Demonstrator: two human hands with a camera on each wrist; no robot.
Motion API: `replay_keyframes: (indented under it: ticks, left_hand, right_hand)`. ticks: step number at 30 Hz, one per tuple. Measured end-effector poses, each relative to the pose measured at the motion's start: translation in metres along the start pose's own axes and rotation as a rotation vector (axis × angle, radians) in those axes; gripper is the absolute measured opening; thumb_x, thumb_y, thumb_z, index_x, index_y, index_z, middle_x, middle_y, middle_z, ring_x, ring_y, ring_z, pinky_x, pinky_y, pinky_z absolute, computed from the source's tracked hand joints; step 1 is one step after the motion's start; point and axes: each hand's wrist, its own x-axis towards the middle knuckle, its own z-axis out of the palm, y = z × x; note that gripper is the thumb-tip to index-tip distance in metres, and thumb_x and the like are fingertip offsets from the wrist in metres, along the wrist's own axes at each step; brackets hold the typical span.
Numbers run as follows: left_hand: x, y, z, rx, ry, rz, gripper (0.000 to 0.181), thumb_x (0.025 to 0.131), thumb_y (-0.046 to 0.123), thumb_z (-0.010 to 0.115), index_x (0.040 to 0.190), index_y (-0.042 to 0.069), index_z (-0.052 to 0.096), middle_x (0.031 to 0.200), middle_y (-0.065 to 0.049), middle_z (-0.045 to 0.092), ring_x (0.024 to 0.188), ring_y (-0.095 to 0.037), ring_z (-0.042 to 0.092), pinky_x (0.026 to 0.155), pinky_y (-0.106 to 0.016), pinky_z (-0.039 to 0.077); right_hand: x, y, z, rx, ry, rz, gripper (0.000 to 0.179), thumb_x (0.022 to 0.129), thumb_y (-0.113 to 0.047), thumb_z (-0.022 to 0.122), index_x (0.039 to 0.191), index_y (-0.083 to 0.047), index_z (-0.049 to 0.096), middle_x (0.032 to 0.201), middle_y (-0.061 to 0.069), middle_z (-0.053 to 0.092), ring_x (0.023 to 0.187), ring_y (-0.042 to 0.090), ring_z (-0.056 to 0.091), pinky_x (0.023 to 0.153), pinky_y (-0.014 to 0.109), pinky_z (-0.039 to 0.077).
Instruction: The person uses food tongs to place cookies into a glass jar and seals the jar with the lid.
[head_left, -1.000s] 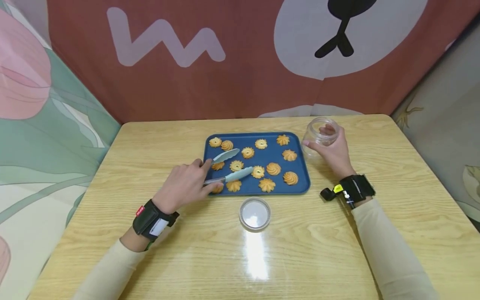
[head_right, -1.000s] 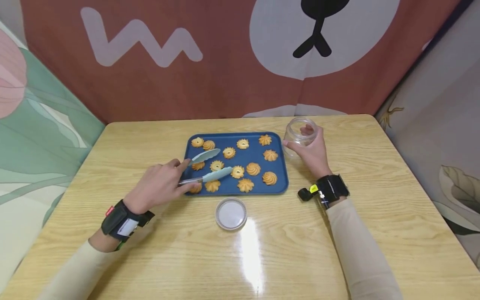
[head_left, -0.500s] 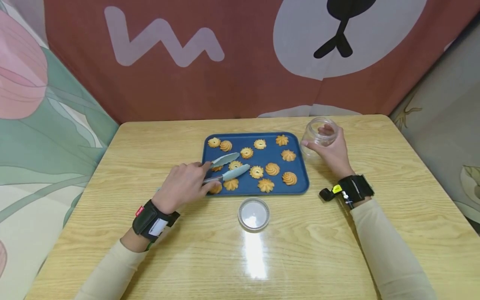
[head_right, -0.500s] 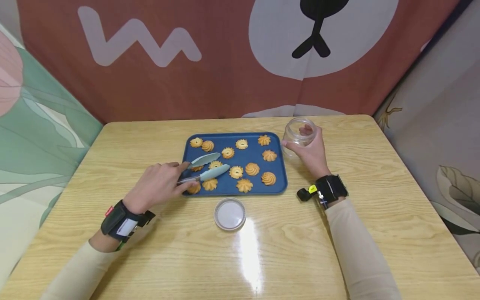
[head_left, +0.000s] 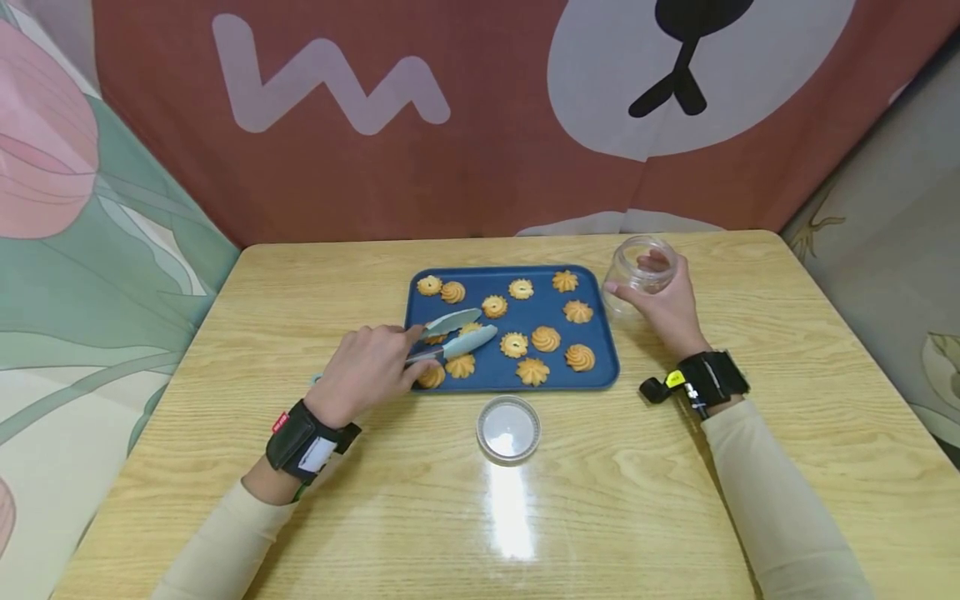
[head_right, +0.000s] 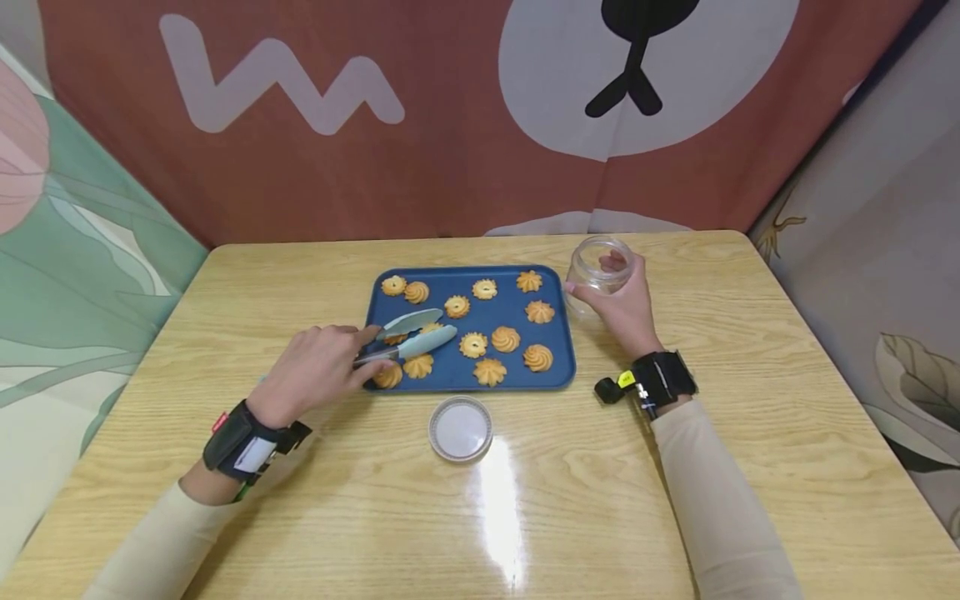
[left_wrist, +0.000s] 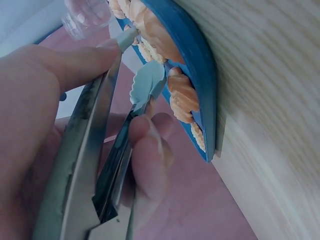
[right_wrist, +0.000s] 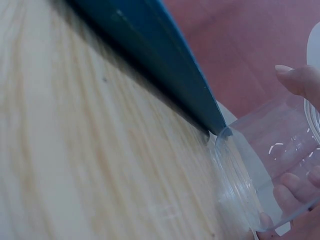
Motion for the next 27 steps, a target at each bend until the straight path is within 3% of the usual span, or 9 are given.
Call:
replay_keyframes:
  ticks: [13,23,27]
  left_hand:
    - [0.001,0.002,-0.001,-0.014,0.033,0.003,0.049,0.085,0.047,0.065,0.111,0.006,0.063,0.056,-0.001,0.046,0.038,-0.012,0.039,0.033,-0.028,0.029]
    - [0.005,0.006,-0.003,-0.02,0.054,0.026,0.047,0.086,0.048,0.063,0.108,0.007,0.062,0.058,0.0,0.045,0.039,-0.011,0.04,0.033,-0.028,0.029]
    - [0.007,0.008,-0.005,-0.033,0.074,0.025,0.05,0.086,0.047,0.064,0.112,0.005,0.063,0.059,0.0,0.048,0.039,-0.011,0.04,0.033,-0.028,0.029]
  right_hand:
    - [0.002,0.002,0.0,0.001,0.001,-0.002,0.087,0.071,-0.032,0.083,0.138,-0.013,0.03,0.131,0.011,0.044,0.117,0.018,0.042,0.096,0.039,0.036]
    - [-0.009,-0.019,-0.003,0.031,-0.021,0.013,0.086,0.074,-0.025,0.081,0.138,-0.007,0.027,0.133,0.019,0.04,0.118,0.022,0.041,0.099,0.046,0.033]
    - [-0.007,-0.016,-0.001,0.03,-0.021,0.013,0.086,0.073,-0.026,0.082,0.138,-0.009,0.028,0.133,0.018,0.041,0.118,0.021,0.041,0.099,0.046,0.034]
